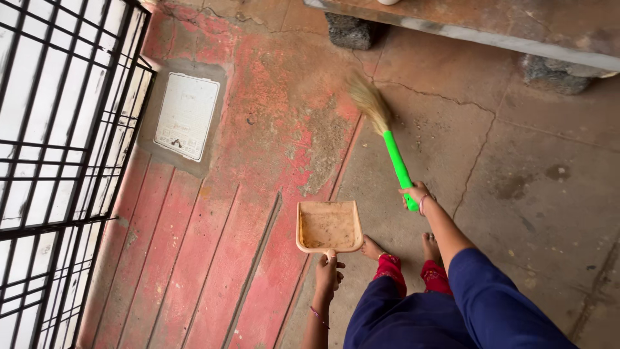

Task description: The person sweeps debris from a balcony floor into a dustpan using a broom and then empties the contents of the dustpan into a red bucket.

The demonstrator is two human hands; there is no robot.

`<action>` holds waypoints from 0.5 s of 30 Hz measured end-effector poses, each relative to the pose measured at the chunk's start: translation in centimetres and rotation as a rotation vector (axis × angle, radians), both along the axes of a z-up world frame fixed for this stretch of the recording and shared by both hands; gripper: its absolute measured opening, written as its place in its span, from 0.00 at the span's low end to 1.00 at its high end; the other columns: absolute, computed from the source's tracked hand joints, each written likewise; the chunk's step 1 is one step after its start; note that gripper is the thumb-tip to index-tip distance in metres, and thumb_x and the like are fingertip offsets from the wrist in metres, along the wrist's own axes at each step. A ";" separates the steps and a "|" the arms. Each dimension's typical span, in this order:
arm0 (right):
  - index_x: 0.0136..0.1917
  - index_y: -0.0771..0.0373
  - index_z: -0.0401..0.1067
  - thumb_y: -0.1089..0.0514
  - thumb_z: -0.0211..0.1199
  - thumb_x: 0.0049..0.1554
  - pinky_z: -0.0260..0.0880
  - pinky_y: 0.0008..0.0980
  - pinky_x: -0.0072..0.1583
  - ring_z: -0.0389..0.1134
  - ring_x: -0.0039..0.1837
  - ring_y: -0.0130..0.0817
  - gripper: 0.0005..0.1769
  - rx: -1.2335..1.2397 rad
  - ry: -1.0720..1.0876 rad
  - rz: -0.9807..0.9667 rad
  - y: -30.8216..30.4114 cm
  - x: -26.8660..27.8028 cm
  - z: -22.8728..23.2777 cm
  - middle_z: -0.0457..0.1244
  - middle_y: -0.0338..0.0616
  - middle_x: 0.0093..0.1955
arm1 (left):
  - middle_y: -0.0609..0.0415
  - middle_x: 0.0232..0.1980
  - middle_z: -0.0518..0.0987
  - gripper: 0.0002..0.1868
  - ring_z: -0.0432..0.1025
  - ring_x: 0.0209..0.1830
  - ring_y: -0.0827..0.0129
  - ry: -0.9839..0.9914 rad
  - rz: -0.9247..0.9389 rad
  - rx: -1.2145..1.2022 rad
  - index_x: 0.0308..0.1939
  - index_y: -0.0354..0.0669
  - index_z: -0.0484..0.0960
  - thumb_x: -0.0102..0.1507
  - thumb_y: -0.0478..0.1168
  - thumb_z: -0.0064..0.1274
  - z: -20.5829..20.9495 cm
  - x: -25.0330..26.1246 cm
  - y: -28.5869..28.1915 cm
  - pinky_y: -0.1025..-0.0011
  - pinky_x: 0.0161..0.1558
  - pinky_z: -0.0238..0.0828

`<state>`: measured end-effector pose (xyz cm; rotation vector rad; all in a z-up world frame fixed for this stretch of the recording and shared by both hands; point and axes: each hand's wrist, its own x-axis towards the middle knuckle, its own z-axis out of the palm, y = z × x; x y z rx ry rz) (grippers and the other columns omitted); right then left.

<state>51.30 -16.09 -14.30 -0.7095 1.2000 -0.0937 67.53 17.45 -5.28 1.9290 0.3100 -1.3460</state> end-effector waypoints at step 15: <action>0.62 0.54 0.49 0.68 0.67 0.52 0.67 0.43 0.31 0.64 0.31 0.39 0.33 0.124 0.056 0.066 12.3 -15.4 6.3 0.61 0.50 0.40 | 0.48 0.36 0.80 0.22 0.63 0.17 0.72 0.002 0.109 -0.103 0.60 0.40 0.73 0.70 0.50 0.45 0.7 -8.2 -0.6 0.73 0.18 0.58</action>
